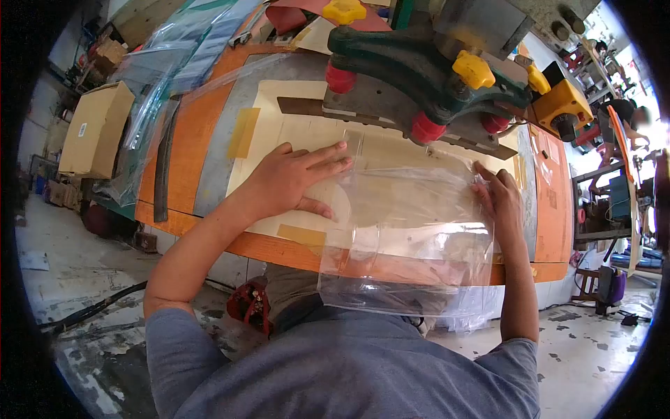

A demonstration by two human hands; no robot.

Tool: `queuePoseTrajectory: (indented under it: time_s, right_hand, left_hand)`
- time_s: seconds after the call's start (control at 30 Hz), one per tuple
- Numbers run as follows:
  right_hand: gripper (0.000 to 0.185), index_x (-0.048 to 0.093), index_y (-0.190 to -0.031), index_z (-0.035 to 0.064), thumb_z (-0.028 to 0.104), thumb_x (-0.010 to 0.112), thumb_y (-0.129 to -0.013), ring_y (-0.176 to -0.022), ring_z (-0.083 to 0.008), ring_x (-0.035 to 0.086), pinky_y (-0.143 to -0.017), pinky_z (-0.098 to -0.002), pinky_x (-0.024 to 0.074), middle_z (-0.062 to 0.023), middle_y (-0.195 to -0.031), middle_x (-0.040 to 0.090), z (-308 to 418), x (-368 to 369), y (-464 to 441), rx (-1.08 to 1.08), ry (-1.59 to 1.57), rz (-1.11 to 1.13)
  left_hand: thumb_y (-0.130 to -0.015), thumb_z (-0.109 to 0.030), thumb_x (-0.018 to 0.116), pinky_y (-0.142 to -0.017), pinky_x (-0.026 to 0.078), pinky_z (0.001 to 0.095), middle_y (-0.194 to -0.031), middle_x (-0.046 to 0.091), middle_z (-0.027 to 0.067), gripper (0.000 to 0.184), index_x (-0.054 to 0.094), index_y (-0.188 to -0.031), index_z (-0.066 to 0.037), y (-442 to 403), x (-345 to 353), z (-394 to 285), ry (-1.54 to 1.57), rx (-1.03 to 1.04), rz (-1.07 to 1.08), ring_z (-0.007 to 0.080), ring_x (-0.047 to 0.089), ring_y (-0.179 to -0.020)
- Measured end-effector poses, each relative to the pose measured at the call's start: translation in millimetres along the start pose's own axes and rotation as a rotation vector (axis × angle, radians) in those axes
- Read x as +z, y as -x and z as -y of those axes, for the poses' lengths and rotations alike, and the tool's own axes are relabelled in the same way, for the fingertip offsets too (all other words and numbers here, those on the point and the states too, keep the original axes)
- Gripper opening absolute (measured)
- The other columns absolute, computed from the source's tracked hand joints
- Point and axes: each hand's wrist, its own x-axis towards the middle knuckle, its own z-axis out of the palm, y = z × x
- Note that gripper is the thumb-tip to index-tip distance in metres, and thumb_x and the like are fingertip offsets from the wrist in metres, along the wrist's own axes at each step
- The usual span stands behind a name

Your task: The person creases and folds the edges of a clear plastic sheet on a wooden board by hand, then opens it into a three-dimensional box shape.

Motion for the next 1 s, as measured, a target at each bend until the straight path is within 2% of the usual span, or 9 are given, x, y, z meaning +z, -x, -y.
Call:
queuePoseTrajectory:
  time_s: [0.27, 0.63, 1.0]
  right_hand:
    - [0.044, 0.07, -0.133, 0.0167, 0.033, 0.073, -0.092, -0.075, -0.0269, 0.057, -0.071, -0.0404, 0.048, -0.011, -0.083, 0.052, 3.4, 1.1, -2.4, 0.065, -0.04, 0.004]
    - [0.045, 0.07, -0.134, 0.0166, 0.029, 0.074, -0.091, -0.075, -0.0269, 0.057, -0.072, -0.0405, 0.048, -0.0113, -0.082, 0.051, 4.7, 0.0, -2.0, 0.071, -0.052, 0.0]
    - [0.042, 0.071, -0.131, 0.015, 0.028, 0.074, -0.091, -0.071, -0.0259, 0.056, -0.069, -0.0404, 0.0472, -0.0105, -0.08, 0.05, 8.8, 4.1, -3.1, 0.09, -0.067, -0.021]
  left_hand:
    - [-0.078, -0.074, 0.061, -0.091, 0.046, 0.0385, -0.165, 0.038, -0.0023, 0.092, 0.048, -0.154, -0.025, -1.3, 1.4, 5.9, 0.066, 0.019, -0.036, 0.0192, 0.056, -0.13]
    - [-0.072, -0.073, 0.067, -0.087, 0.045, 0.0359, -0.16, 0.046, -0.0024, 0.089, 0.059, -0.145, -0.024, -1.8, 1.3, 7.1, 0.121, 0.024, -0.078, 0.0172, 0.06, -0.124]
    - [-0.075, -0.072, 0.065, -0.087, 0.046, 0.0368, -0.16, 0.046, 0.0001, 0.083, 0.061, -0.143, -0.024, -1.8, 5.7, 8.0, 0.112, 0.027, -0.141, 0.0182, 0.06, -0.124]
